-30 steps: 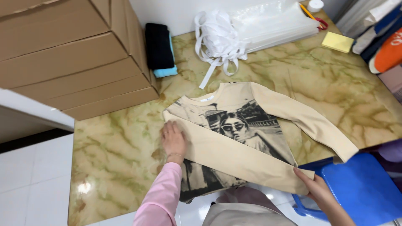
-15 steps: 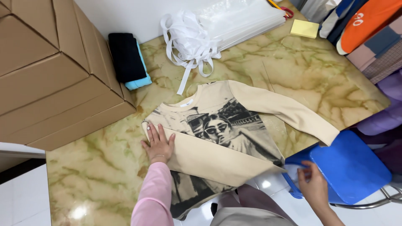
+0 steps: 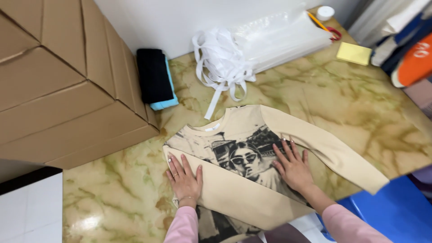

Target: The person takes a beige long-sleeved shirt with a graphic print from a hanger, lays it on a table, and folds it neatly. They then repeat the process with a white t-shirt and a grey t-shirt, folding each one and stacking them on the table.

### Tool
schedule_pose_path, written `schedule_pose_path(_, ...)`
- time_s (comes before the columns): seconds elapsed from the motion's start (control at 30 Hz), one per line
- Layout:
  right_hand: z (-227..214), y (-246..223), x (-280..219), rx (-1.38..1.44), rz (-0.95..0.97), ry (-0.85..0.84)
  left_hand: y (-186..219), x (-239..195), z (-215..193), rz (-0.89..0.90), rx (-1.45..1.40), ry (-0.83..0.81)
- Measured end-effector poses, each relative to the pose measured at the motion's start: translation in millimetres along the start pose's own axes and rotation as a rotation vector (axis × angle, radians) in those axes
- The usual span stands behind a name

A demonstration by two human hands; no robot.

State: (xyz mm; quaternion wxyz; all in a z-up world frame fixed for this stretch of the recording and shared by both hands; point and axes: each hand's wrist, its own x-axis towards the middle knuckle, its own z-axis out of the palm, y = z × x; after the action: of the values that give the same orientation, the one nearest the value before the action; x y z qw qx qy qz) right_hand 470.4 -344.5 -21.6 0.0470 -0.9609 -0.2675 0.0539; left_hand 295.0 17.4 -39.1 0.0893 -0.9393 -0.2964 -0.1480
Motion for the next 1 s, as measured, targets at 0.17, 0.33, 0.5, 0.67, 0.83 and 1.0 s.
schedule_pose_path(0.17,3.5,3.4,44.0,-0.059,-0.016,0.024,-0.6,42.6,3.7,-0.068,-0.005,-0.246)
schedule_pose_path(0.33,-1.8,8.1,95.2,-0.069,-0.01,-0.097,0.4,97.5,-4.1,-0.104,-0.013,-0.56)
schedule_pose_path(0.5,-40.5,10.2,82.1,0.254,-0.098,0.027,32.9,101.1,-30.2,-0.145,-0.03,-0.475)
schedule_pose_path(0.67,-77.5,20.4,-32.9,0.292,0.25,0.007,106.3,-15.7,-76.1,0.31,-0.369,-0.316)
schedule_pose_path(0.83,-46.4,70.4,-105.6,0.175,0.569,-0.404,135.4,-77.0,-135.3,0.499,-0.639,-0.69)
schedule_pose_path(1.0,-52.2,101.8,-94.9,0.517,0.539,-0.511,120.6,-112.5,-113.4,0.597,-0.622,-0.214)
